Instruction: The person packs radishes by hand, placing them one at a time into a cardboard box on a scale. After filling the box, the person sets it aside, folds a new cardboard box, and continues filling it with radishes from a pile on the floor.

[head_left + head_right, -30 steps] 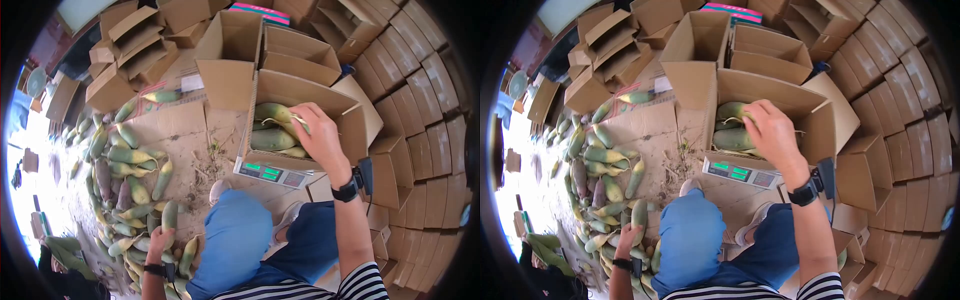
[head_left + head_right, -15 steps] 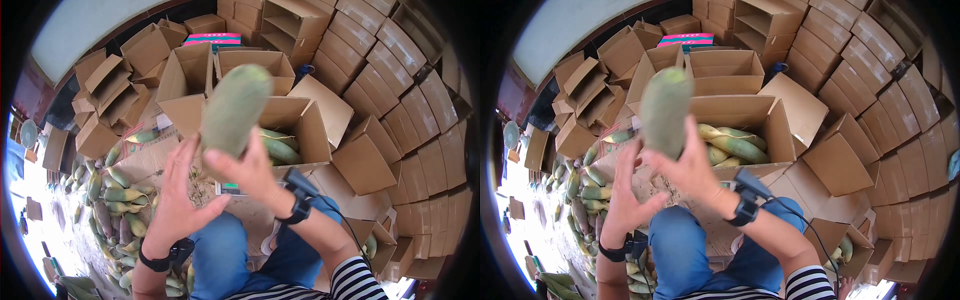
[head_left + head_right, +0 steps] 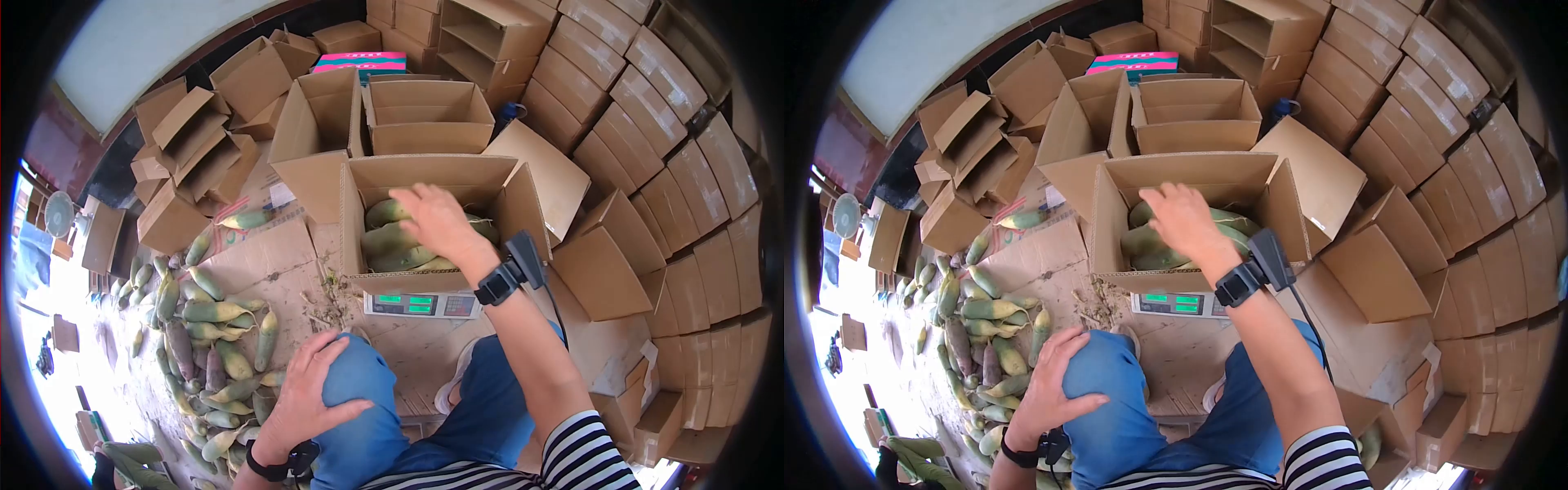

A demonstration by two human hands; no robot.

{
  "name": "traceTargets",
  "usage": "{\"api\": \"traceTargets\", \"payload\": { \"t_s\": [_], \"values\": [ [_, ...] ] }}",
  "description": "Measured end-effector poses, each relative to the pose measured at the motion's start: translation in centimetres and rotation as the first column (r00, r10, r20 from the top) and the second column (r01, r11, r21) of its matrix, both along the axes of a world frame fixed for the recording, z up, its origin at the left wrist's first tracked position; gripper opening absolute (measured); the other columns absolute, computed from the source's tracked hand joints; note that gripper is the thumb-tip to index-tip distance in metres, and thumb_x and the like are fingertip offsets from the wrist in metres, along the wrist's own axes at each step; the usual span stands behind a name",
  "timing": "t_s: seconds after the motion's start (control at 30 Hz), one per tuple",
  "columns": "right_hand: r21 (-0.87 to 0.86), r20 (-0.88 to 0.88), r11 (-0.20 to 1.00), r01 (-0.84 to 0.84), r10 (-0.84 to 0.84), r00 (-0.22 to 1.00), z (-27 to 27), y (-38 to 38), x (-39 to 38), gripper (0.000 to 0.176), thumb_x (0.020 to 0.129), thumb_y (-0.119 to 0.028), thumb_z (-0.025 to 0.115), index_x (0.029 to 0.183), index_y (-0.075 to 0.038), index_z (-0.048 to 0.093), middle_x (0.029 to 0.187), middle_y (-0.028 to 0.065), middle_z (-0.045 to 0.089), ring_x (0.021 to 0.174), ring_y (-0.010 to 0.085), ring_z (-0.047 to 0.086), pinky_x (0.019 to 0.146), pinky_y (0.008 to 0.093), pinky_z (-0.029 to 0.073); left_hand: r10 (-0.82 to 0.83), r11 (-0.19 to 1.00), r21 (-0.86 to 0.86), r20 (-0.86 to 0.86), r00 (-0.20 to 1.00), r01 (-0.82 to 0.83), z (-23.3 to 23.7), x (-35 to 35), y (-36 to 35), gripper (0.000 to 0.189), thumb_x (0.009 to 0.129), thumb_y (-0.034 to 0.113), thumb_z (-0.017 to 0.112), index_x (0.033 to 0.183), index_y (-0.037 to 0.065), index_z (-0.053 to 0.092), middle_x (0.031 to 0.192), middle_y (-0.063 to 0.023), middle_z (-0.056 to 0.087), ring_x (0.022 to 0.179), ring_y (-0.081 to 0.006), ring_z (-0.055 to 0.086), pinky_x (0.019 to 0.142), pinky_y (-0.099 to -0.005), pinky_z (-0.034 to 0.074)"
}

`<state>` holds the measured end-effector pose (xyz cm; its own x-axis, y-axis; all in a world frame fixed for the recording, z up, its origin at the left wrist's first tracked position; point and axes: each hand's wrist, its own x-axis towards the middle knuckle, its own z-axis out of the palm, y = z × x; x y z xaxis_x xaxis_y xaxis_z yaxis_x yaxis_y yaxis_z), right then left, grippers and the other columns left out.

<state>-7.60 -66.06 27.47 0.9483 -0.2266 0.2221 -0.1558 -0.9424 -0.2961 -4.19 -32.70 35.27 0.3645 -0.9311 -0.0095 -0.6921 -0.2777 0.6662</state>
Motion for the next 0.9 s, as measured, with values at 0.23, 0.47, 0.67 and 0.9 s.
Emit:
{"api": "traceTargets", "payload": {
  "t_s": [0.23, 0.47, 0.67, 0.9],
  "values": [
    [0.107, 0.063, 0.992, 0.069, -0.076, 0.995, 3.0, -0.1, -3.1, 0.030, 0.087, -0.015, 0.063, 0.114, -0.004, 0.062, 0.101, 0.0180, 0.062, 0.094, 0.0389, 0.061, 0.083, 0.0454, 0.050, 0.070, 0.997, -0.011, -0.031, 0.997, -0.071, -0.2, 1.2, 1.9, 0.084, 0.064, 0.031, 0.086, 0.134, 0.002, 0.050, 0.138, -0.0195, 0.047, 0.128, -0.0374, 0.046, 0.108, -0.0454, 0.036],
    [0.093, -0.048, 0.991, 0.101, -0.097, 0.994, 3.7, 0.1, -5.3, 0.029, 0.089, -0.019, 0.062, 0.113, -0.004, 0.062, 0.102, 0.0165, 0.062, 0.095, 0.0368, 0.062, 0.083, 0.0442, 0.050, 0.100, 0.992, -0.066, -0.089, 0.991, -0.106, -0.2, 1.8, 3.6, 0.086, 0.064, 0.033, 0.084, 0.136, 0.002, 0.048, 0.140, -0.0190, 0.047, 0.131, -0.0348, 0.045, 0.110, -0.0436, 0.035],
    [0.077, -0.121, 0.989, 0.130, -0.120, 0.985, 3.2, 0.0, -5.1, 0.030, 0.089, -0.019, 0.062, 0.115, -0.004, 0.061, 0.104, 0.0166, 0.063, 0.096, 0.0371, 0.061, 0.085, 0.0439, 0.050, 0.342, 0.799, -0.176, -0.655, 0.674, -0.576, -4.8, 4.7, 6.4, 0.056, 0.097, 0.044, 0.051, 0.133, 0.000, 0.050, 0.135, -0.0131, 0.052, 0.128, -0.0271, 0.049, 0.107, -0.0399, 0.036],
    [0.009, -0.114, 0.999, 0.043, -0.042, 0.993, 1.7, -1.1, -5.6, 0.030, 0.087, -0.020, 0.062, 0.113, -0.006, 0.059, 0.106, 0.0167, 0.062, 0.100, 0.0375, 0.060, 0.086, 0.0446, 0.049, 0.554, 0.806, 0.324, -0.119, 0.824, -0.495, -25.8, 7.6, 18.3, 0.046, 0.087, 0.034, 0.068, 0.118, 0.001, 0.061, 0.106, -0.0203, 0.066, 0.099, -0.0317, 0.065, 0.087, -0.0393, 0.050]
  ]
}}
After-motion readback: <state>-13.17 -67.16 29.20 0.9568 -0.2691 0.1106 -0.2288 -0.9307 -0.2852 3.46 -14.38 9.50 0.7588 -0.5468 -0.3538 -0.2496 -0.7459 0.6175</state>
